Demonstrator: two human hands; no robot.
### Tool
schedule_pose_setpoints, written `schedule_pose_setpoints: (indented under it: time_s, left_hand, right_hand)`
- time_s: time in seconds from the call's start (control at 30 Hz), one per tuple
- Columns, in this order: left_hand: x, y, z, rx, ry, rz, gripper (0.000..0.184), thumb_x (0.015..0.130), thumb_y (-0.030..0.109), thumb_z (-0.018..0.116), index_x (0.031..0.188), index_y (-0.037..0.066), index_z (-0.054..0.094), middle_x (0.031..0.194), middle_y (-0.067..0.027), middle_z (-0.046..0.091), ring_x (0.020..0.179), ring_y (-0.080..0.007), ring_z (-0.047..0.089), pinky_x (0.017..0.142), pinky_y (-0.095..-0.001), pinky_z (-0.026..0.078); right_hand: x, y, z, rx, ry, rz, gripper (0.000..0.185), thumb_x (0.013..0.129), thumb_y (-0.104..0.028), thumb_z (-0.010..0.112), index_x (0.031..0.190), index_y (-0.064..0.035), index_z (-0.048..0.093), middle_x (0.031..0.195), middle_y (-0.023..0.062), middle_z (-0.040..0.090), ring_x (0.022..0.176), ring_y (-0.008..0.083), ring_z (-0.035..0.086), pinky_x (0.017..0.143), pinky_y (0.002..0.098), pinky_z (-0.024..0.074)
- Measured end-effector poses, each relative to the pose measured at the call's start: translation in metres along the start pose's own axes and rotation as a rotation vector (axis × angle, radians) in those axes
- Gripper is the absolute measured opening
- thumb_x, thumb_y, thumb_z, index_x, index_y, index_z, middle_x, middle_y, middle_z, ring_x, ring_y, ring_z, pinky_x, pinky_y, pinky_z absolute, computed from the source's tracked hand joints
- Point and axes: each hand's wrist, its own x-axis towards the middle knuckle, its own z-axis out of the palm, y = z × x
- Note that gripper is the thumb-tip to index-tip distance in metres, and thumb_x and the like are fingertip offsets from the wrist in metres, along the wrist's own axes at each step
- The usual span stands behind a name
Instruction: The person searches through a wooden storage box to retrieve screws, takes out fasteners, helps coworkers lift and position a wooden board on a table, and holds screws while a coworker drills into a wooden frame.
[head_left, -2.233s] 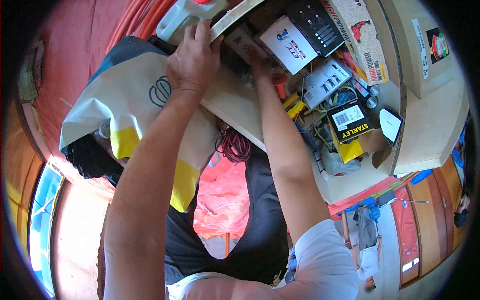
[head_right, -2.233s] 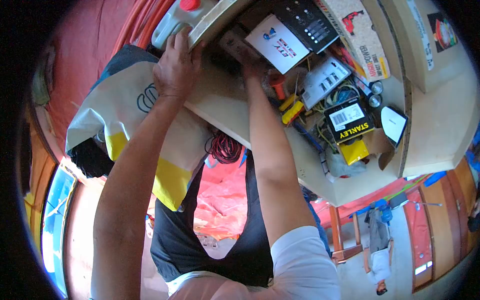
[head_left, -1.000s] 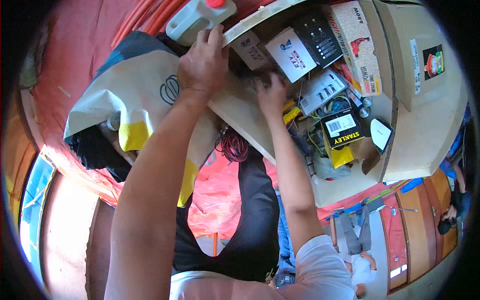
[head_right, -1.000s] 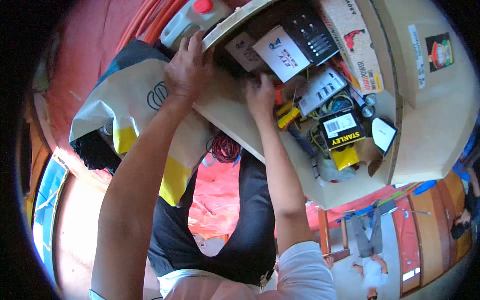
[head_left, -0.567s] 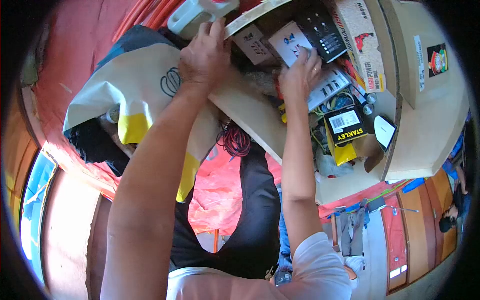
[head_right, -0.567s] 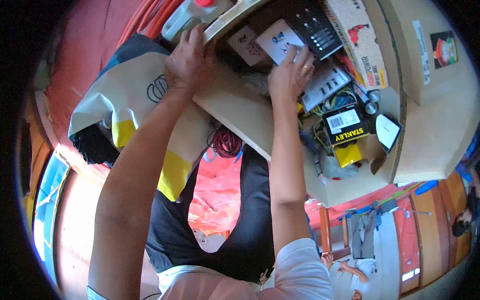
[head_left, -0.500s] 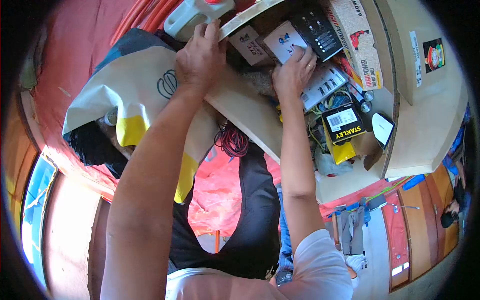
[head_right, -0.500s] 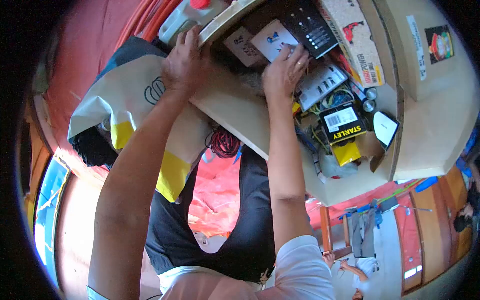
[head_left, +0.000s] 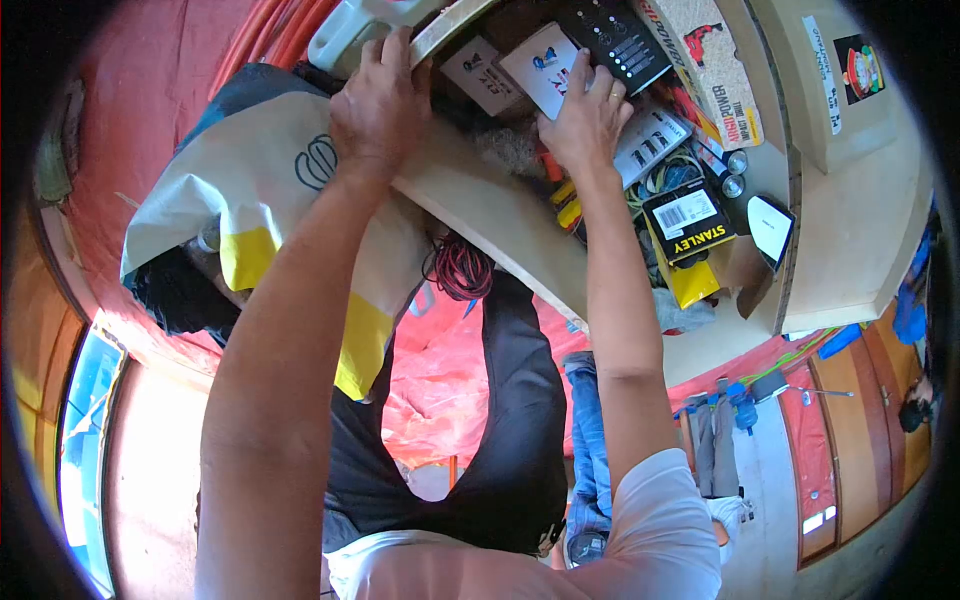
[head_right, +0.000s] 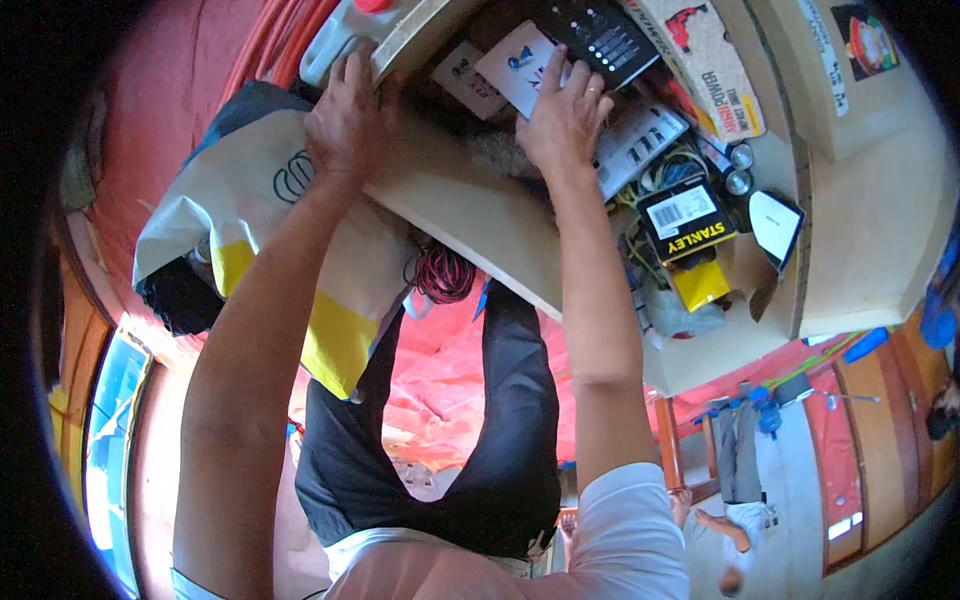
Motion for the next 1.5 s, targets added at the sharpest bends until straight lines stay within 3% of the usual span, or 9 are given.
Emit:
schedule_pose_setpoints:
  time_s: [0.37, 0.43, 0.6, 0.7, 0.9, 1.03, 1.23, 1.37, 1.5]
  left_hand:
    - [0.000, 0.000, 0.000, -0.018, -0.013, 0.005, 0.036, 0.085, 0.030, 0.057, 0.117, 0.015, 0.049, 0.105, -0.0135, 0.058, 0.083, -0.0363, 0.062, 0.065, -0.0453, 0.052]
    - [0.000, 0.002, -0.001, 0.011, -0.022, -0.013, 0.037, 0.086, 0.030, 0.057, 0.118, 0.014, 0.049, 0.108, -0.0144, 0.057, 0.086, -0.0367, 0.062, 0.067, -0.0453, 0.052]
    - [0.003, 0.010, -0.004, 0.080, -0.085, -0.032, 0.040, 0.086, 0.029, 0.056, 0.120, 0.010, 0.046, 0.110, -0.0158, 0.056, 0.091, -0.0375, 0.060, 0.071, -0.0461, 0.051]
    - [0.002, 0.010, -0.006, 0.053, -0.071, -0.001, 0.041, 0.086, 0.030, 0.056, 0.121, 0.011, 0.045, 0.111, -0.0159, 0.056, 0.092, -0.0382, 0.059, 0.071, -0.0466, 0.051]
    - [0.003, 0.015, -0.008, 0.065, -0.116, -0.038, 0.043, 0.086, 0.031, 0.055, 0.123, 0.012, 0.044, 0.110, -0.0176, 0.055, 0.091, -0.0404, 0.059, 0.072, -0.0495, 0.050]
    - [0.000, 0.018, -0.008, 0.135, -0.113, -0.035, 0.044, 0.087, 0.034, 0.054, 0.123, 0.011, 0.044, 0.109, -0.0179, 0.055, 0.089, -0.0410, 0.059, 0.071, -0.0498, 0.050]
    - [-0.001, 0.005, 0.004, 0.146, -0.023, 0.101, 0.047, 0.087, 0.041, 0.055, 0.116, 0.004, 0.047, 0.101, -0.0218, 0.057, 0.089, -0.0424, 0.058, 0.072, -0.0510, 0.047]
    - [-0.001, 0.002, 0.003, 0.105, -0.062, 0.089, 0.049, 0.087, 0.042, 0.055, 0.115, 0.003, 0.046, 0.102, -0.0224, 0.057, 0.092, -0.0437, 0.057, 0.073, -0.0519, 0.047]
    - [0.003, 0.005, 0.004, 0.178, -0.062, 0.024, 0.051, 0.086, 0.043, 0.056, 0.116, 0.003, 0.045, 0.102, -0.0226, 0.057, 0.092, -0.0440, 0.057, 0.074, -0.0516, 0.047]
  right_hand:
    - [-0.022, -0.040, -0.016, 0.309, 0.008, 0.003, 0.094, 0.050, -0.033, 0.082, 0.132, -0.0168, 0.039, 0.108, 0.0181, 0.045, 0.105, 0.0383, 0.042, 0.086, 0.0517, 0.0369]
    - [-0.026, -0.058, -0.009, 0.315, -0.074, -0.013, 0.084, 0.059, -0.030, 0.077, 0.132, -0.0139, 0.039, 0.114, 0.0206, 0.045, 0.111, 0.0395, 0.041, 0.088, 0.0545, 0.0361]
    - [-0.012, -0.086, 0.110, 0.027, 0.249, 0.030, 0.066, 0.073, -0.020, 0.062, 0.135, -0.0083, 0.039, 0.127, 0.0265, 0.040, 0.123, 0.0409, 0.035, 0.093, 0.0597, 0.0316]
    - [-0.003, -0.098, 0.057, 0.399, 0.048, 0.107, 0.065, 0.074, -0.022, 0.063, 0.134, -0.0082, 0.041, 0.125, 0.0240, 0.042, 0.121, 0.0395, 0.037, 0.095, 0.0578, 0.0311]
    - [-0.075, -0.093, -0.015, 0.694, -0.058, 0.058, 0.066, 0.074, -0.021, 0.068, 0.132, -0.0068, 0.039, 0.128, 0.0223, 0.037, 0.121, 0.0380, 0.035, 0.098, 0.0545, 0.0281]
    - [-0.090, -0.076, 0.000, 0.628, -0.046, 0.162, 0.070, 0.073, -0.019, 0.068, 0.134, -0.0061, 0.037, 0.132, 0.0249, 0.034, 0.123, 0.0401, 0.033, 0.099, 0.0547, 0.0273]
    - [0.002, -0.086, 0.099, 0.322, 0.058, 0.186, 0.083, 0.070, -0.015, 0.069, 0.142, -0.0100, 0.026, 0.134, 0.0265, 0.033, 0.126, 0.0422, 0.032, 0.104, 0.0623, 0.0199]
    - [0.003, -0.080, 0.079, 0.332, -0.159, 0.145, 0.081, 0.074, -0.014, 0.066, 0.143, -0.0130, 0.024, 0.131, 0.0268, 0.037, 0.126, 0.0416, 0.033, 0.100, 0.0675, 0.0198]
    - [-0.004, -0.081, 0.077, 0.289, 0.040, 0.088, 0.077, 0.078, -0.015, 0.062, 0.144, -0.0168, 0.023, 0.131, 0.0259, 0.037, 0.126, 0.0401, 0.035, 0.100, 0.0686, 0.0193]
